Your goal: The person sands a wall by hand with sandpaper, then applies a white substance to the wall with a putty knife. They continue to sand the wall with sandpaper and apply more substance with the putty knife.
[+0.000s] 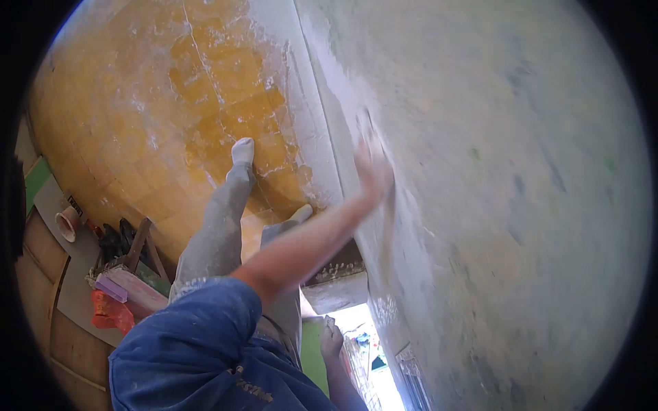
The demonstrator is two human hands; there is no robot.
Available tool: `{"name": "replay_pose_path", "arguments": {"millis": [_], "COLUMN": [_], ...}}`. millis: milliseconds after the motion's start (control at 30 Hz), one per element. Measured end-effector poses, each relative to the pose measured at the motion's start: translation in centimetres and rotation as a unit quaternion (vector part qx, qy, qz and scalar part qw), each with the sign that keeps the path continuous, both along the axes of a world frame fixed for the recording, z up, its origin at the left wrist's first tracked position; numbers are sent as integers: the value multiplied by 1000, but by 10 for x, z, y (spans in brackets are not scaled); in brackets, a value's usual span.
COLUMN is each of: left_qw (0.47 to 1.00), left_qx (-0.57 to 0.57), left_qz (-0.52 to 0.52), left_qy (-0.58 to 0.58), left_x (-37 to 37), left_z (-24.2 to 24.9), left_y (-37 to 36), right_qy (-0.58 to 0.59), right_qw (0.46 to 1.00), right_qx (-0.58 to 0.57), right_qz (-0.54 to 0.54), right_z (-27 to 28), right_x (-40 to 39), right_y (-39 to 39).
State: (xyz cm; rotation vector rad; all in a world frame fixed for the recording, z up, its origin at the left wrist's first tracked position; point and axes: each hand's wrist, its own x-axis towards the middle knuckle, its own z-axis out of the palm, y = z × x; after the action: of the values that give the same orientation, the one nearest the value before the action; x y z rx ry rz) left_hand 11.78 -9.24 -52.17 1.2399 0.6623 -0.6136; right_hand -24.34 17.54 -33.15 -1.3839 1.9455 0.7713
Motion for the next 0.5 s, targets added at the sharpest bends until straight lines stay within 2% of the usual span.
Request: {"name": "replay_pose_path", "arguments": {"millis": [33, 67, 100, 167, 200, 233, 300, 333, 367, 433, 467, 500], "left_qw": [997, 995, 995, 984, 998, 990, 982, 984, 977, 985, 991, 995], "left_qx": [58, -26, -21, -26, 20, 76, -83, -85, -87, -51, -20, 10], "left_qz": [43, 62, 61, 114, -9, -117, -147, -159, -170, -141, -114, -87], "left_qy": [11, 77, 82, 132, 64, -13, 86, -5, -97, -80, -65, -50], "left_x": [26, 57, 49, 36, 12, -11, -24, -29, -29, -9, 7, 24], "left_z": [-29, -50, -58, -74, -35, 5, 69, 78, 78, 47, 21, -9], "left_y": [-14, -11, -12, -23, -8, 8, 42, 49, 51, 40, 29, 16], "right_qy": [13, -8, -3, -46, 5, 6, -12, -15, -45, 3, -68, -67], "right_qw": [999, 998, 998, 999, 999, 999, 990, 991, 985, 999, 987, 987], "right_qx": [18, 19, 23, 15, 34, 39, -1, 46, 21, 27, -12, -10], "right_qz": [-31, -53, -54, 8, -13, -12, -144, -121, -168, -45, -142, -144], "right_z": [2, 2, 4, 0, 5, -1, -6, -6, -12, -20, -30, -33], "right_x": [10, 4, -6, -20, 31, 35, 38, 41, 51, 53, 16, 18], "right_y": [0, 5, 9, 13, -2, -4, -10, -21, -25, -33, -24, -26]}}
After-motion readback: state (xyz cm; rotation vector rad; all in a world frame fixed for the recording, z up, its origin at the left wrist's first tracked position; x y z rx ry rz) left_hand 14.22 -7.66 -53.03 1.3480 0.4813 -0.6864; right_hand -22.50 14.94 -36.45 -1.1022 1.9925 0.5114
